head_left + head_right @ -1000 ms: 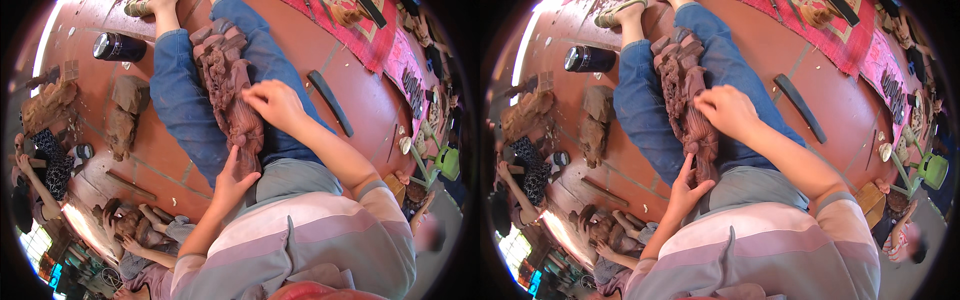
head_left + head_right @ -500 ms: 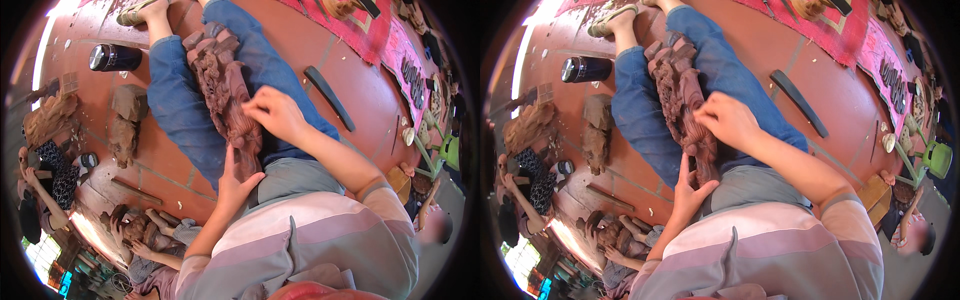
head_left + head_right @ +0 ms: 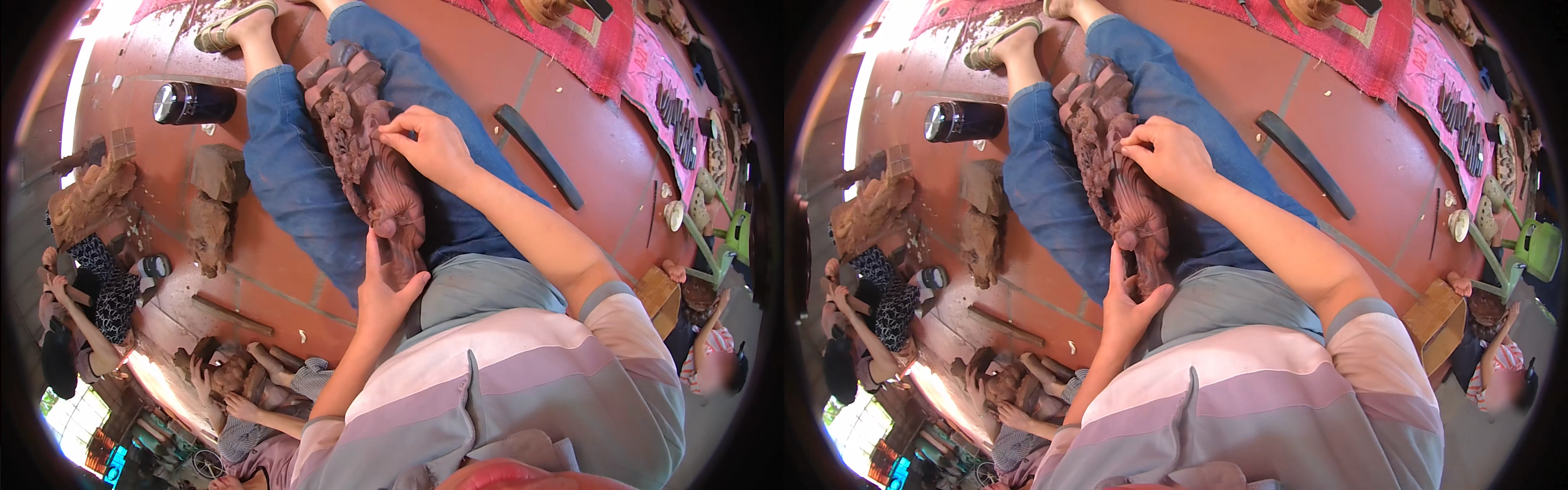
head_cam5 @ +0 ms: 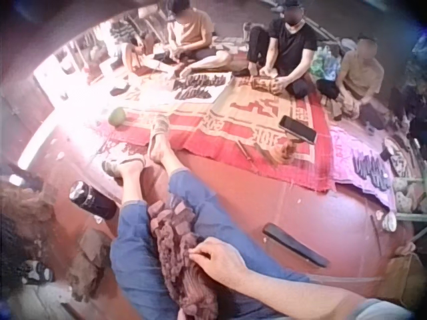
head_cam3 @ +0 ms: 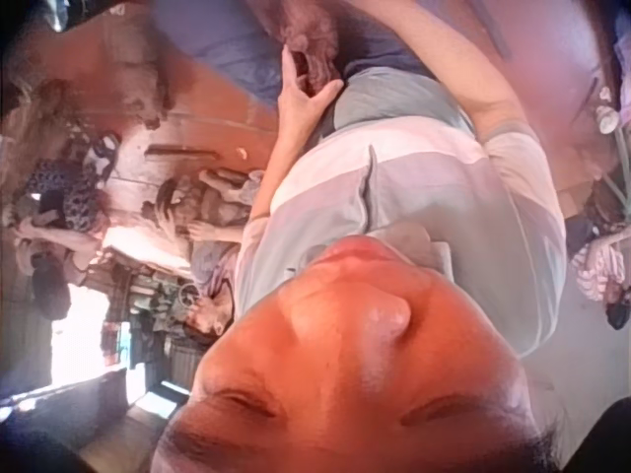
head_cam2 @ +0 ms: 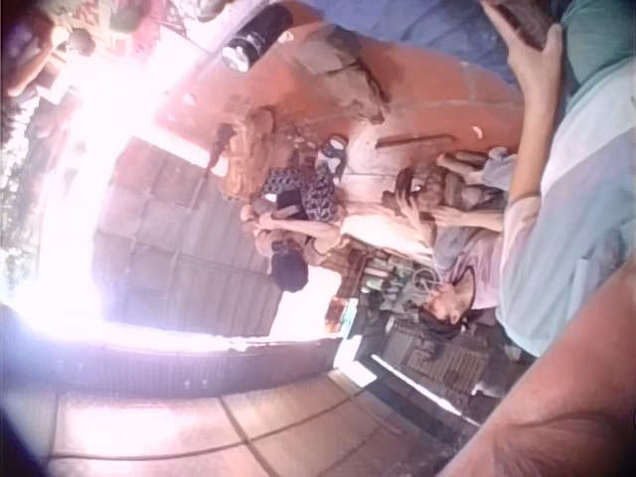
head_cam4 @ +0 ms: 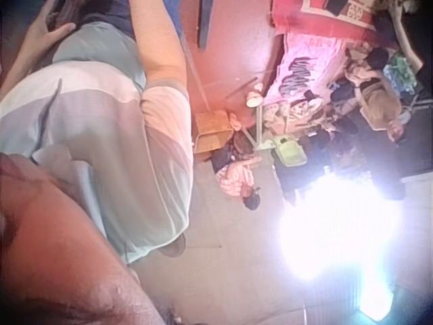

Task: The person carves a piece of wood using a small chisel and their hands while sitting on the floor. They rotate the wood to work on different sides and refine the details of the carving.

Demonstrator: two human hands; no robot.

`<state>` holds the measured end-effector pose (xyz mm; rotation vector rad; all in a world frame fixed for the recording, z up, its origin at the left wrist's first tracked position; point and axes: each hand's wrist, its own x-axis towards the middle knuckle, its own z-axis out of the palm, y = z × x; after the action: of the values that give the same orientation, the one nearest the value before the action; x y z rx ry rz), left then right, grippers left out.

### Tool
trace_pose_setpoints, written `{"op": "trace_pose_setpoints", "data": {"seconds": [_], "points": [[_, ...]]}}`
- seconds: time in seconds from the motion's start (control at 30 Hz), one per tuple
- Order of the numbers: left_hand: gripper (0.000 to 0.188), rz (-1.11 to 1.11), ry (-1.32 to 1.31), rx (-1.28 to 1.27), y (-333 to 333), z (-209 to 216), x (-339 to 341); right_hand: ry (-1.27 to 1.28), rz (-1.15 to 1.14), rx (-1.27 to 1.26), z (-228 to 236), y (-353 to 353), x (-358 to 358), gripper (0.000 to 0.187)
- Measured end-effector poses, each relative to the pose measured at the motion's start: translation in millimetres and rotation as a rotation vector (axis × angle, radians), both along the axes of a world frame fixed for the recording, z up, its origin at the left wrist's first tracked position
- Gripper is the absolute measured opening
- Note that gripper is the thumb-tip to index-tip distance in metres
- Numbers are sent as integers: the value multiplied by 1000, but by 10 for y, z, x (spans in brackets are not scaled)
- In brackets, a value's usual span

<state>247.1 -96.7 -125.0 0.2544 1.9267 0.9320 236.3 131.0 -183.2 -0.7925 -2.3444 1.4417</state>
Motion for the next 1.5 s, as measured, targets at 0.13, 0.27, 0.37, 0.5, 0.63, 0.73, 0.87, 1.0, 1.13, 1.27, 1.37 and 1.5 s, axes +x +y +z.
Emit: {"op": "trace_pose_setpoints", "data": {"seconds": [0.13,0.27,0.37,0.5,0.63,0.73,0.87,1.0,1.13,1.27,1.37,1.5], "points": [[104,31,39,11,-32,-104,23,26,90,-89,123,-264,415,15],[101,102,5,131,-44,-125,-16,-27,134,-211,306,-198,430,17],[98,166,-81,184,33,-19,-91,-41,161,-188,484,-126,324,17],[96,302,-217,323,102,-36,-53,-16,257,-131,600,-161,316,16],[96,393,-314,407,110,-38,44,66,307,65,588,-334,424,14],[99,320,-318,399,130,-70,80,49,243,52,538,-265,405,14],[97,115,-155,144,198,141,-9,-74,123,-103,368,-87,312,15],[84,-223,-25,-17,98,294,-264,-69,53,-74,171,31,217,17],[106,71,483,80,216,271,-390,-18,11,-124,75,17,195,16],[132,282,-114,362,430,-171,-149,-34,28,-160,140,-60,301,16],[132,280,-107,260,460,-254,-75,-99,59,-171,206,-23,417,16],[122,237,-183,237,424,-350,-131,-7,122,-179,297,-37,486,15]]}}
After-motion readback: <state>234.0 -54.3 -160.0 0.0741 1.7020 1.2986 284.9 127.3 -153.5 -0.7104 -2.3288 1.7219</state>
